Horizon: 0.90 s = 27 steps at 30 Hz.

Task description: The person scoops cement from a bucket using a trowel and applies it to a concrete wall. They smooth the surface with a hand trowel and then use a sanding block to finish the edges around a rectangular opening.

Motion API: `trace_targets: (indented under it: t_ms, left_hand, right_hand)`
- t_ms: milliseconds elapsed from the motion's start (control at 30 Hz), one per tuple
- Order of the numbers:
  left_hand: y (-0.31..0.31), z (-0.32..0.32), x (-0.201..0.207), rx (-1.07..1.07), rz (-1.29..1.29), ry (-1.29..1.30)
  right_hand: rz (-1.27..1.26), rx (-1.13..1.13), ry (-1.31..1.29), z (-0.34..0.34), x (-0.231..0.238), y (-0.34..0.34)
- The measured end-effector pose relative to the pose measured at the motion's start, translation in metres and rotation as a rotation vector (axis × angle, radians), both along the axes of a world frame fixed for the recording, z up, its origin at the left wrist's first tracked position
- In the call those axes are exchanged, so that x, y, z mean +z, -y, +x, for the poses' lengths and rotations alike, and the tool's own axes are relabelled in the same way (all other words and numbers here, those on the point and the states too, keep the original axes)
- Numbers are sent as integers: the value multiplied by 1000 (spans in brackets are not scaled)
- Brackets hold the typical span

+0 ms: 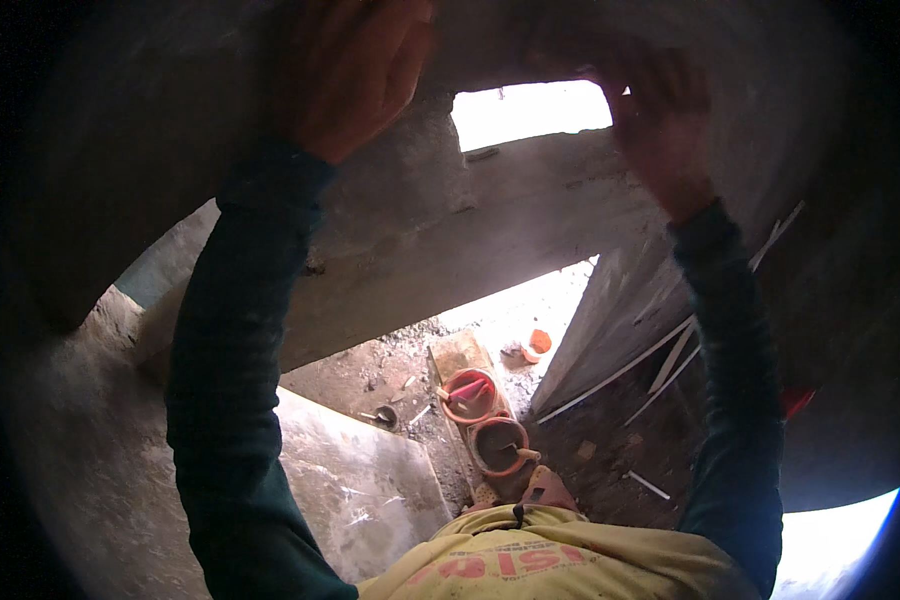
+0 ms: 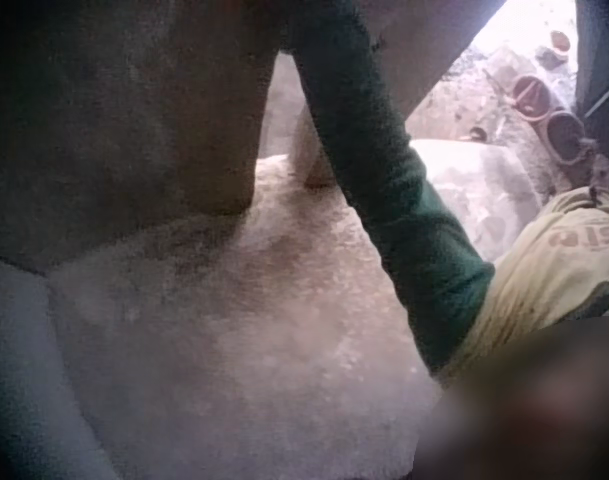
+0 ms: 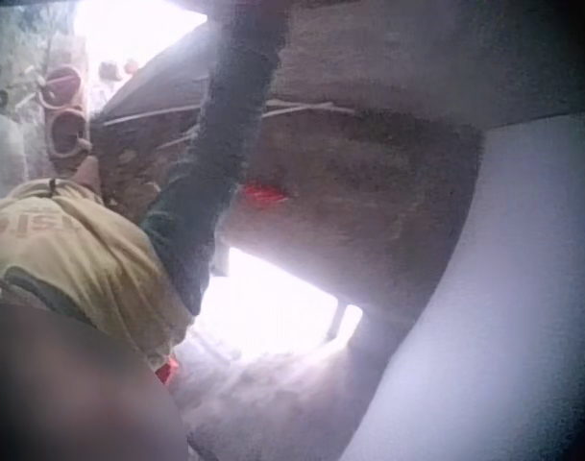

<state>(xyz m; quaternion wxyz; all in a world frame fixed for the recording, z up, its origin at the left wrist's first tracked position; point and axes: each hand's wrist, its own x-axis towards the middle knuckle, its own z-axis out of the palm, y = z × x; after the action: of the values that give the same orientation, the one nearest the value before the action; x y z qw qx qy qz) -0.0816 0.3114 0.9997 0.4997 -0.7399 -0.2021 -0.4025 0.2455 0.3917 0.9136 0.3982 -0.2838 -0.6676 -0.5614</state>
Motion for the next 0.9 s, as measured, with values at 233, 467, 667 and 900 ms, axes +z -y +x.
trace_targets:
  t_ms: [233, 467, 667, 900]
  left_hand:
    - [-4, 9, -1, 95, 64, 22]
    - [4, 22, 16, 251, 118, -196]
    - [-9, 19, 25, 457, 132, -396]
    - [-22, 19, 26, 290, 296, -359]
  right_hand:
    - [-134, 101, -362, 142, -28, 1]
    - [-483, 1002, -922, -87, -135, 51]
    - [-898, 2041, -1538, -164, -96, 69]
    - [-827, 2406, -1539, -188, -74, 60]
